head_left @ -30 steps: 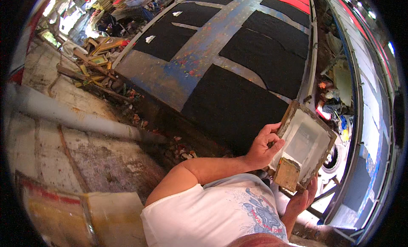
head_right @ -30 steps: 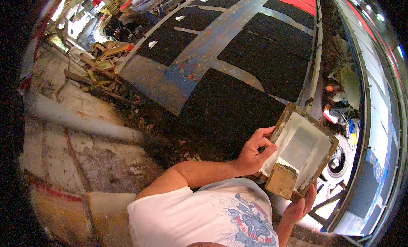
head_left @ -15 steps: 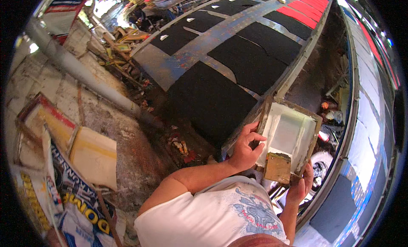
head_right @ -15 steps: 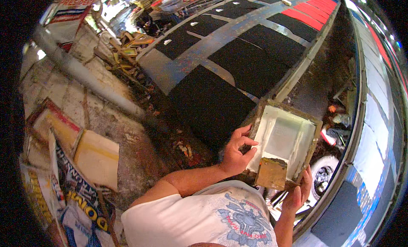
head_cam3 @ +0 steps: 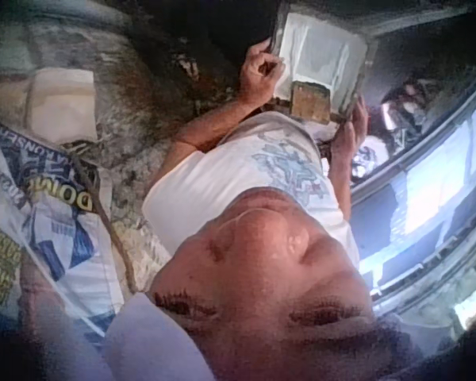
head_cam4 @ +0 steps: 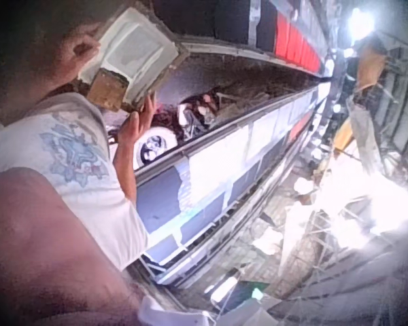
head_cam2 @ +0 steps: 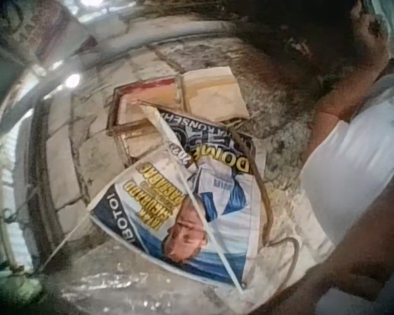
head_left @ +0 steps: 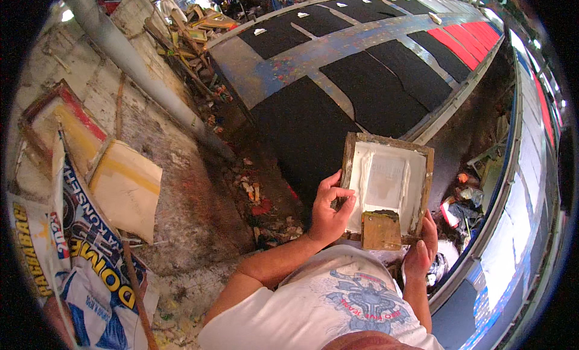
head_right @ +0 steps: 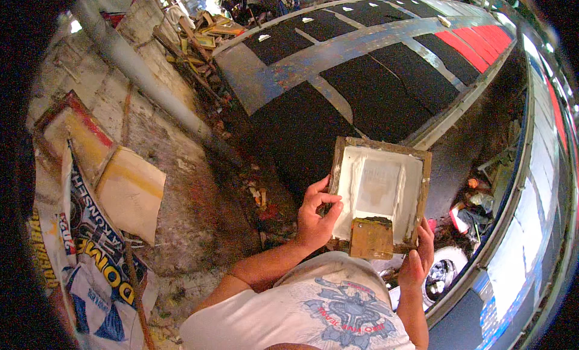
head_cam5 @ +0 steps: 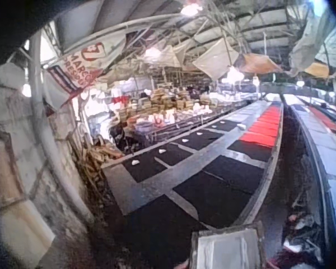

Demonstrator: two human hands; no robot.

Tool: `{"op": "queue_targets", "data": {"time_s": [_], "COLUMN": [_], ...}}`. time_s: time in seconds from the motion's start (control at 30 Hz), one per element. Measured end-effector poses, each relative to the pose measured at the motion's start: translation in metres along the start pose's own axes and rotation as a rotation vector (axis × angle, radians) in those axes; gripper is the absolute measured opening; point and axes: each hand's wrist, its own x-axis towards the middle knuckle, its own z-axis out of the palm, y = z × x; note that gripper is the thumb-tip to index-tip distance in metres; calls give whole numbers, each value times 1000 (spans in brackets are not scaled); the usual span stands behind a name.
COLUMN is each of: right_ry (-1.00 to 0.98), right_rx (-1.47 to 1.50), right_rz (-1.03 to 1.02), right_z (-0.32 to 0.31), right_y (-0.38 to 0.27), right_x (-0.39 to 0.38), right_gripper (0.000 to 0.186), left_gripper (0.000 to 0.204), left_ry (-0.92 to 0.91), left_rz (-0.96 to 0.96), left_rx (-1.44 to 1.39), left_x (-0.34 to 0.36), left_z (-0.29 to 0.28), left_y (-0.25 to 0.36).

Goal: The person uses a squeegee to apply white ink through a screen printing frame onto a series of t-shirts laid out on a table. The shirts are printed one at a time, and the person moves along the table to reach each shirt.

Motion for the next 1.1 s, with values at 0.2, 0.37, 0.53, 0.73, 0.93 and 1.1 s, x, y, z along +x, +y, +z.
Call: {"op": "queue_targets", "data": {"time_s": [0.2, 0.37, 0.53, 0.73, 0.93, 1.1], "right_ry": [-48, -229, -572, -1097, -1520, -1626], "right_rx": [-1, 41, 125, 382, 539, 621], "right_rz": [46, 88, 199, 275, 307, 332], "right_z": [32, 64, 98, 148, 172, 163], "right_y": [11, 8, 31, 80, 106, 117], "right_x": [47, 85, 130, 168, 178, 184], "right_gripper": [82, 73, 71, 65, 69, 69], "left_gripper": [16, 25, 29, 35, 44, 46], "left_ry": [107, 245, 406, 698, 912, 1013], "left_rz": [22, -75, -218, -348, -617, -624], "left_rx": [7, 63, 333, 429, 567, 578], "left_x": [26, 30, 7, -63, -143, -188], "left_z": [-17, -47, -94, -144, -144, -107], "left_y": [-31, -36, -51, -32, 31, 52]}}
